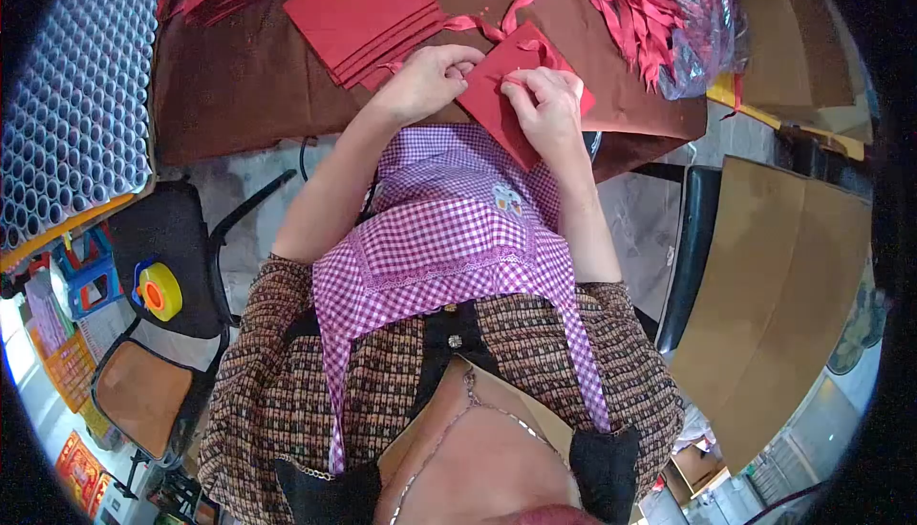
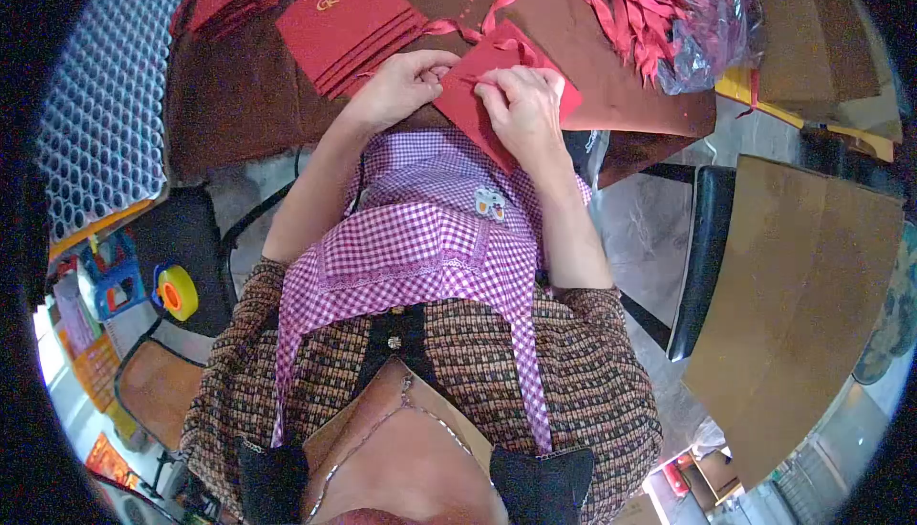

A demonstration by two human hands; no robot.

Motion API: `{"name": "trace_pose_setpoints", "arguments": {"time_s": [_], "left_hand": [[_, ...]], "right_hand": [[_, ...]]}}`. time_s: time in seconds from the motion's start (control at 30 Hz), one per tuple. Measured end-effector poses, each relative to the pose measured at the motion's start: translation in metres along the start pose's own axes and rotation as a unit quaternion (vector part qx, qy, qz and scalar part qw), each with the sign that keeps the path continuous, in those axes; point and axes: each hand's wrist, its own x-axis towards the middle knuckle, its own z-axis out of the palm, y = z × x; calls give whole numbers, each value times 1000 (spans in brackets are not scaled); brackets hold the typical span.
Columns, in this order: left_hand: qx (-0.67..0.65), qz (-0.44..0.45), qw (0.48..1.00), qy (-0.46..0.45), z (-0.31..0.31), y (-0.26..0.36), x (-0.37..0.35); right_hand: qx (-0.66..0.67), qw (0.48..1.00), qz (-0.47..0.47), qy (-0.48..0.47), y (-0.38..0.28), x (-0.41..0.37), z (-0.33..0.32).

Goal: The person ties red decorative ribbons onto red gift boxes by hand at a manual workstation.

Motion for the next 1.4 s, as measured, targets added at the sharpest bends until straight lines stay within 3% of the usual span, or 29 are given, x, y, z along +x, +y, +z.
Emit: {"name": "trace_pose_setpoints", "arguments": {"time_s": [0.17,0.5,0.7,0.87,1.1,1.17,1.4], "left_hand": [[-65,15,997,36,3,-4,-1],[-61,24,996,57,11,-14,1],[-26,50,995,81,14,-9,-3],[40,-13,997,60,9,17,-11],[56,3,993,99,16,9,-9],[126,14,984,128,18,14,-11],[191,54,963,180,25,21,-14]], "right_hand": [[-35,998,-32,47,-10,-1,3],[2,999,-28,16,-14,0,5],[10,1000,-23,5,-13,3,5],[31,999,-18,5,-12,3,5],[50,999,-6,-10,-15,5,3],[25,999,-18,-11,-17,6,2],[-48,997,-56,27,-32,9,9]]}}
